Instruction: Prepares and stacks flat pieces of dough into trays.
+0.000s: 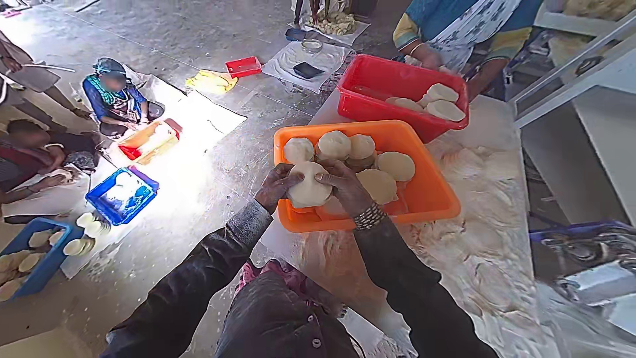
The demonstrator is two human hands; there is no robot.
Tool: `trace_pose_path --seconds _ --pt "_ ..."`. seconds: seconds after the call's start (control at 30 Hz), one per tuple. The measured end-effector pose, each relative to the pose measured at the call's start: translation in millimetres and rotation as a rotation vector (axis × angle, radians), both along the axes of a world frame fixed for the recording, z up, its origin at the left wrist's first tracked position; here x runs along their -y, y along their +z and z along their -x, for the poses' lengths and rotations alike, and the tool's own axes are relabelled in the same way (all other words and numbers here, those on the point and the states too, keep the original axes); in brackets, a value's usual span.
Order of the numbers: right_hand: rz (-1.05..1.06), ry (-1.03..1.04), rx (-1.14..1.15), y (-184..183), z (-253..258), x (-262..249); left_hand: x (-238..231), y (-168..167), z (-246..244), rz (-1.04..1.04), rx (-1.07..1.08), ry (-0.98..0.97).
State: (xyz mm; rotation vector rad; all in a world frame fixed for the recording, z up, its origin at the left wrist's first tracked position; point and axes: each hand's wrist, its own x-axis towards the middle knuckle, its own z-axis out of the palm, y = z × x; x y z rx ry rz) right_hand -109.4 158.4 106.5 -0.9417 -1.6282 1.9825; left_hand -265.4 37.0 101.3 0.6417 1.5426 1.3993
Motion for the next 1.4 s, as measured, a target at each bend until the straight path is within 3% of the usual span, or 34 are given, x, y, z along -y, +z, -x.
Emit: trace_pose_path --seconds 0.17,0.5,0.8,0.9,1.07,1.17,1.3,1.4 --pt "-0.366 -0.021 0.338 -38 41 -17 -27 -27 38 0.15 -0.445 -0.162" --pt "-0.463 -0.065 0.541 -29 46 -11 -34 -21 37 0.057 -1.07 -0.269" --pt "-0.658 -0.058 0.649 -31 43 11 -16 -52 45 0.082 -0.824 -0.14" --pt "-0.774 -0.119 0.567 -27 36 24 -11 -58 41 0.016 -0.834 -0.108" --pt "-0.893 -0.335 0.336 -31 -38 58 19 -61 37 -0.118 -0.804 -0.07" --pt "-0.976 -0.556 0.446 -55 -123 71 51 -51 22 -0.261 -0.787 0.015" --pt "-0.546 -0.781 0.931 -83 -270 75 89 -47 -22 -0.628 -0.731 0.096" --pt "-0.29 -0.785 1.151 -92 -349 70 93 -52 -76 -0.712 -0.64 -0.013"
